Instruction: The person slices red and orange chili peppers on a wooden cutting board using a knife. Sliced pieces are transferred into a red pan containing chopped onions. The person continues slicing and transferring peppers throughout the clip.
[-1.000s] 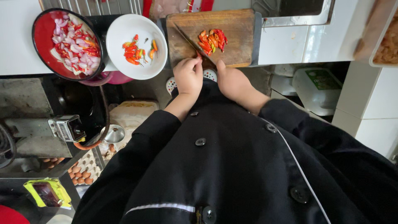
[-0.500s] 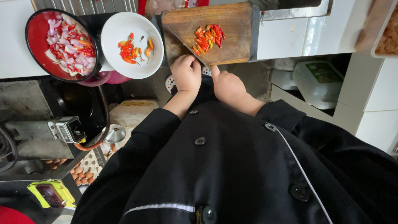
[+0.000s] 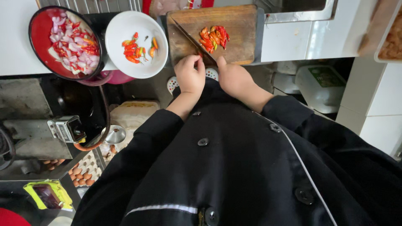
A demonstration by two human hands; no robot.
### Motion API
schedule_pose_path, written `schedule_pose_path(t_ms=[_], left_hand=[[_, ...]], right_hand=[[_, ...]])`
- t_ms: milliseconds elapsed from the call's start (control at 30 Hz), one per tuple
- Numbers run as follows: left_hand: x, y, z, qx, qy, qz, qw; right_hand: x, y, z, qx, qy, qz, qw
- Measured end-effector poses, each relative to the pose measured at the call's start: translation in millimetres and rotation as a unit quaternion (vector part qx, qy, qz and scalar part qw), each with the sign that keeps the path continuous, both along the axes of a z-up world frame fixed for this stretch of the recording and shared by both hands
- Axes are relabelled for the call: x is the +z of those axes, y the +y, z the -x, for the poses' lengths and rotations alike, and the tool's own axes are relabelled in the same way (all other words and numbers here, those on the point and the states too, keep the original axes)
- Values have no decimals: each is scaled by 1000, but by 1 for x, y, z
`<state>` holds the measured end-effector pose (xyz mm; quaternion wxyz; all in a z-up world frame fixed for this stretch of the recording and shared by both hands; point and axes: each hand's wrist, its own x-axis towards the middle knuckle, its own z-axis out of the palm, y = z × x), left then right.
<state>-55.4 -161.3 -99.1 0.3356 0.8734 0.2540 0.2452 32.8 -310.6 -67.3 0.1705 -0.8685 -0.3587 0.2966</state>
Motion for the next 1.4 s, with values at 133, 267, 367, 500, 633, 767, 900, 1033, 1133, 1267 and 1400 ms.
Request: schedule_pose_path(t_ms=[133,267,367,500,633,767,900,1033,1133,1267,1400], left_hand=[[-5,-3,1,-3,16,16,1000],[-8,-2,3,2,20,20,1000],[-10,-2,3,-1,19,20,1000],[-11,-3,3,3,36,13,999],[-10,-3,4,-8,30,12,999],[-4,-1,2,-25,24,14,999],[3,6,2,-49,24,28,998],[8,11,3,-30,40,27,998],[16,12,-4,13,42,140,989],[27,34,-54,41,-88,222,970],[40,63,-82,-38,-57,177,982]], right_hand=[[7,-13,16,17,-31,28,999],[12,-14,24,22,-20,32,999],[12,-11,24,28,-23,52,998],[11,-4,26,39,-25,93,995],[9,3,23,32,-16,91,995],[8,6,9,0,21,54,998],[12,0,-8,-17,80,-70,994],[19,-19,-16,-88,60,-130,986],[26,-39,-25,-107,20,-184,977],[32,-63,-35,-154,11,-188,970],[34,-74,-32,-331,197,-146,911]])
